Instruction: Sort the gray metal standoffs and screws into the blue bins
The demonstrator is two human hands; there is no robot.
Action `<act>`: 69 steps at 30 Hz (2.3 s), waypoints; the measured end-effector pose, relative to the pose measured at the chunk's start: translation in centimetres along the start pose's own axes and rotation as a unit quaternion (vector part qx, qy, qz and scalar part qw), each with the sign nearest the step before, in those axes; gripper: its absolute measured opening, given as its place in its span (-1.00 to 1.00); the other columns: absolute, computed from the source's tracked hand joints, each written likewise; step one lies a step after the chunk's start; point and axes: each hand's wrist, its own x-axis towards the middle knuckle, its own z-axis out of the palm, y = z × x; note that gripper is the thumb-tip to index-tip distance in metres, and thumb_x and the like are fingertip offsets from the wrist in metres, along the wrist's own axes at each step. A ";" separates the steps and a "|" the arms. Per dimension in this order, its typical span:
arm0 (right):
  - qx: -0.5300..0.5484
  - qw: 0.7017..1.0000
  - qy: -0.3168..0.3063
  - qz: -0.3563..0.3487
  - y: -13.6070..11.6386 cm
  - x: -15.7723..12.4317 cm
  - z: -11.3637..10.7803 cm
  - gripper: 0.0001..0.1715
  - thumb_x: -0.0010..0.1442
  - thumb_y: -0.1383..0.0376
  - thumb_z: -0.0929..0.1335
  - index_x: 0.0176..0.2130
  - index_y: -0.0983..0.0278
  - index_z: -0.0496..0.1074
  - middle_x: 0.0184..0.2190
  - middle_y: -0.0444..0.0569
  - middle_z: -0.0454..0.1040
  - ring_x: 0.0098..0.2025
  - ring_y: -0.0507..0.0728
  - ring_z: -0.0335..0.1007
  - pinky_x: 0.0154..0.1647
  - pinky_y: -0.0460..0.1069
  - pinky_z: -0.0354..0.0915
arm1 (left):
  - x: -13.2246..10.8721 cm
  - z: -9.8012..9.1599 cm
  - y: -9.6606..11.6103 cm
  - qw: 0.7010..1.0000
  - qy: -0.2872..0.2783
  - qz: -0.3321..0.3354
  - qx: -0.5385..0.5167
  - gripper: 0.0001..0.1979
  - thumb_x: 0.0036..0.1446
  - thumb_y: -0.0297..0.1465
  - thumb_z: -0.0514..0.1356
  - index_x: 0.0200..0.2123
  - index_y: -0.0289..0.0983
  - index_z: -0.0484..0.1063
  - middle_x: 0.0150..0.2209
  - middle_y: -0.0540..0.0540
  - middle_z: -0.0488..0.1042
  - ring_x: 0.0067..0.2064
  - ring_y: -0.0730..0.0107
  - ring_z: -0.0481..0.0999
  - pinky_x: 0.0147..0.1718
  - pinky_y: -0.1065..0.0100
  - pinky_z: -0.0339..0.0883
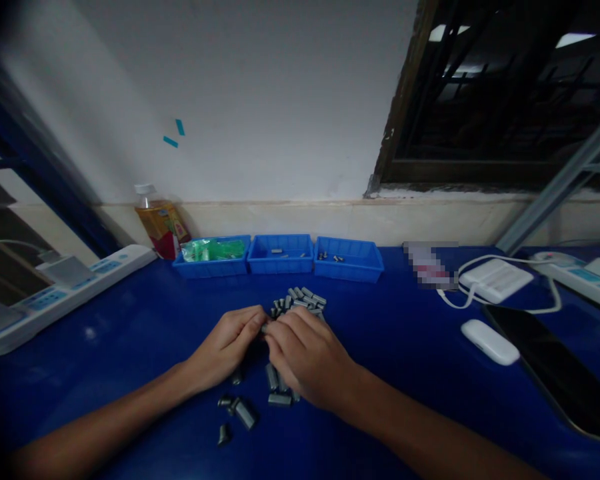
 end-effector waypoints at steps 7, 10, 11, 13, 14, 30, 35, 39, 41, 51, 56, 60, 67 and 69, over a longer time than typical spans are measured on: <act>0.027 0.999 0.014 0.019 0.2 -0.1 0.1 -0.81 0.17 0.48 0.26 -0.21 0.26 0.31 -0.36 -0.02 0.45 -0.30 0.11 0.37 -0.23 0.03 0.37 | 0.2 0.1 -0.4 0.999 -0.014 0.028 -0.007 -0.64 0.32 -0.28 -0.16 -0.52 -0.27 0.12 -0.51 0.02 0.20 -0.44 0.46 0.23 -0.40 0.39 0.13; 0.026 0.999 0.010 0.019 0.1 0.0 0.0 -0.83 0.17 0.48 0.26 -0.22 0.27 0.30 -0.36 -0.02 0.45 -0.30 0.11 0.37 -0.21 0.04 0.36 | 0.3 0.1 -0.5 0.999 -0.024 0.024 -0.021 -0.63 0.32 -0.26 -0.16 -0.52 -0.27 0.12 -0.51 0.02 0.20 -0.44 0.46 0.22 -0.39 0.39 0.13; 0.026 0.999 0.008 0.020 0.1 0.0 -0.1 -0.83 0.17 0.48 0.26 -0.22 0.27 0.30 -0.36 -0.02 0.45 -0.30 0.11 0.37 -0.21 0.04 0.36 | 0.3 0.1 -0.5 0.999 -0.028 0.025 -0.023 -0.63 0.32 -0.26 -0.16 -0.51 -0.27 0.12 -0.51 0.02 0.20 -0.44 0.46 0.22 -0.39 0.39 0.14; 0.029 0.999 0.009 0.023 0.0 0.0 -0.1 -0.83 0.17 0.49 0.26 -0.22 0.28 0.30 -0.37 -0.03 0.44 -0.31 0.10 0.36 -0.19 0.04 0.35 | 0.2 0.1 -0.6 0.999 -0.034 0.030 -0.023 -0.63 0.32 -0.26 -0.16 -0.51 -0.27 0.13 -0.50 0.02 0.20 -0.43 0.46 0.23 -0.39 0.40 0.14; 0.032 0.999 0.013 0.026 0.0 0.0 0.0 -0.84 0.17 0.49 0.27 -0.23 0.28 0.30 -0.38 -0.03 0.44 -0.31 0.10 0.36 -0.19 0.03 0.35 | 0.2 0.1 -0.7 0.999 -0.036 0.034 -0.021 -0.63 0.32 -0.26 -0.16 -0.50 -0.28 0.14 -0.50 0.02 0.21 -0.42 0.46 0.23 -0.38 0.40 0.14; 0.105 0.984 0.034 0.140 0.7 0.2 -0.5 -0.91 0.17 0.41 0.28 -0.29 0.23 0.33 -0.45 -0.12 0.43 -0.41 0.03 0.39 -0.38 -0.09 0.29 | -0.7 0.2 -0.3 0.995 0.018 0.068 0.065 -0.84 0.26 -0.35 0.02 -0.17 -0.29 0.31 -0.33 -0.05 0.40 -0.31 0.41 0.38 -0.30 0.39 0.24; 0.080 0.991 -0.010 0.108 0.9 0.0 -0.5 -0.87 0.18 0.38 0.30 -0.20 0.25 0.31 -0.37 -0.06 0.44 -0.32 0.09 0.36 -0.28 -0.03 0.28 | -0.5 0.1 -0.3 0.995 0.018 0.063 0.074 -0.80 0.29 -0.35 -0.05 -0.25 -0.29 0.33 -0.34 -0.06 0.42 -0.29 0.41 0.40 -0.28 0.39 0.24; 0.018 0.996 -0.032 0.078 0.8 -0.1 -0.6 -0.90 0.18 0.41 0.28 -0.23 0.27 0.30 -0.39 -0.04 0.44 -0.31 0.12 0.33 -0.26 0.02 0.23 | -0.5 0.1 -0.4 0.995 0.008 0.051 0.081 -0.71 0.31 -0.33 -0.12 -0.32 -0.30 0.33 -0.40 -0.05 0.39 -0.35 0.41 0.38 -0.32 0.39 0.23; -0.003 0.996 -0.031 0.079 0.7 -0.1 -0.7 -0.92 0.17 0.41 0.27 -0.27 0.27 0.30 -0.43 -0.06 0.42 -0.35 0.11 0.31 -0.29 0.02 0.20 | -0.5 0.1 -0.4 0.996 0.007 0.053 0.078 -0.67 0.32 -0.33 -0.16 -0.34 -0.31 0.32 -0.43 -0.04 0.37 -0.37 0.42 0.36 -0.32 0.39 0.22; -0.023 0.998 -0.034 0.046 0.3 0.1 -0.9 -0.93 0.19 0.39 0.24 -0.31 0.30 0.31 -0.45 -0.04 0.40 -0.37 0.11 0.27 -0.31 0.02 0.15 | -0.2 0.1 -0.5 0.999 0.000 0.030 0.034 -0.66 0.31 -0.31 -0.15 -0.49 -0.29 0.19 -0.53 0.04 0.23 -0.48 0.49 0.26 -0.42 0.42 0.13; -0.062 0.997 -0.026 0.038 0.0 0.1 -0.8 -0.92 0.19 0.38 0.25 -0.34 0.31 0.33 -0.48 -0.04 0.39 -0.39 0.11 0.26 -0.31 0.03 0.13 | -0.4 0.2 -0.4 0.999 -0.001 0.030 0.044 -0.65 0.31 -0.32 -0.16 -0.48 -0.29 0.20 -0.52 0.02 0.25 -0.45 0.46 0.26 -0.41 0.40 0.12; -0.065 0.997 -0.015 0.041 -0.1 0.1 -0.6 -0.93 0.17 0.39 0.25 -0.35 0.31 0.33 -0.49 -0.05 0.40 -0.40 0.11 0.26 -0.33 0.03 0.12 | -0.4 0.2 -0.5 0.997 0.011 0.043 0.059 -0.66 0.31 -0.33 -0.16 -0.48 -0.28 0.19 -0.51 0.01 0.24 -0.44 0.44 0.25 -0.40 0.38 0.12; -0.051 0.997 -0.021 0.061 -0.2 0.1 -0.5 -0.93 0.16 0.40 0.25 -0.35 0.28 0.32 -0.50 -0.06 0.39 -0.41 0.11 0.27 -0.34 0.02 0.11 | -0.3 0.1 -0.7 0.995 0.016 0.071 0.072 -0.66 0.31 -0.33 -0.17 -0.48 -0.28 0.20 -0.50 -0.01 0.23 -0.40 0.40 0.23 -0.38 0.35 0.12; -0.042 0.997 -0.018 0.066 -0.2 0.1 -0.5 -0.93 0.16 0.39 0.25 -0.36 0.27 0.31 -0.50 -0.07 0.39 -0.41 0.10 0.26 -0.34 0.02 0.11 | -0.3 0.0 -0.6 0.994 0.016 0.078 0.074 -0.66 0.31 -0.32 -0.17 -0.46 -0.28 0.21 -0.49 -0.02 0.24 -0.39 0.39 0.24 -0.38 0.35 0.12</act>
